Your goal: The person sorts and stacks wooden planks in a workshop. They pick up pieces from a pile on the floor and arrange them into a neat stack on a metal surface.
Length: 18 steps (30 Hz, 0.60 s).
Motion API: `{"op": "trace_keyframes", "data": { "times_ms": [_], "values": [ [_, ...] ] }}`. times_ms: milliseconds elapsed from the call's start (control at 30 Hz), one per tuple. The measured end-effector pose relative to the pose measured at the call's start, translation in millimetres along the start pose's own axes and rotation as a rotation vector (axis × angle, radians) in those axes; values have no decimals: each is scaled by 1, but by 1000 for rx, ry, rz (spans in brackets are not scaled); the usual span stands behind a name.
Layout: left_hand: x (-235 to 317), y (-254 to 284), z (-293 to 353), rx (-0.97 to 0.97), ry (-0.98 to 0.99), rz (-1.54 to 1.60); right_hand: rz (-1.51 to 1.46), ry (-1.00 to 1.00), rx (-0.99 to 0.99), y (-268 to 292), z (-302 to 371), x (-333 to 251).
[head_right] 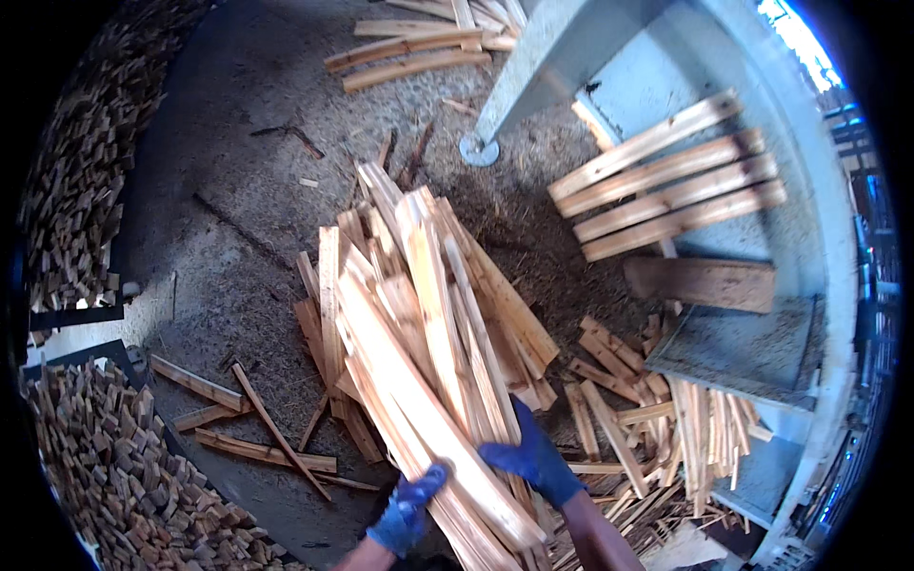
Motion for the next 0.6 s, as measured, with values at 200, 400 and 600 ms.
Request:
{"op": "trace_keyframes", "data": {
  "times_ms": [200,400,600],
  "values": [
    [-7,-61,141,458,401,147,35,-114,-65,-4,146,4],
    [-8,-82,218,431,487,278,-25,-100,-248,-17,189,56],
    [-52,-87,253,559,701,428,-86,-188,-308,-6,165,164]
  ]
}}
Point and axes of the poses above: each hand's wrist, its own z-axis away from the middle knuckle, its own y-axis out of the back of the hand, x = y × z, the point moved 9 cm from there along -z, towards the middle knuckle, and after that the axes turned 13 degrees about -y, right-handed, at the moved point
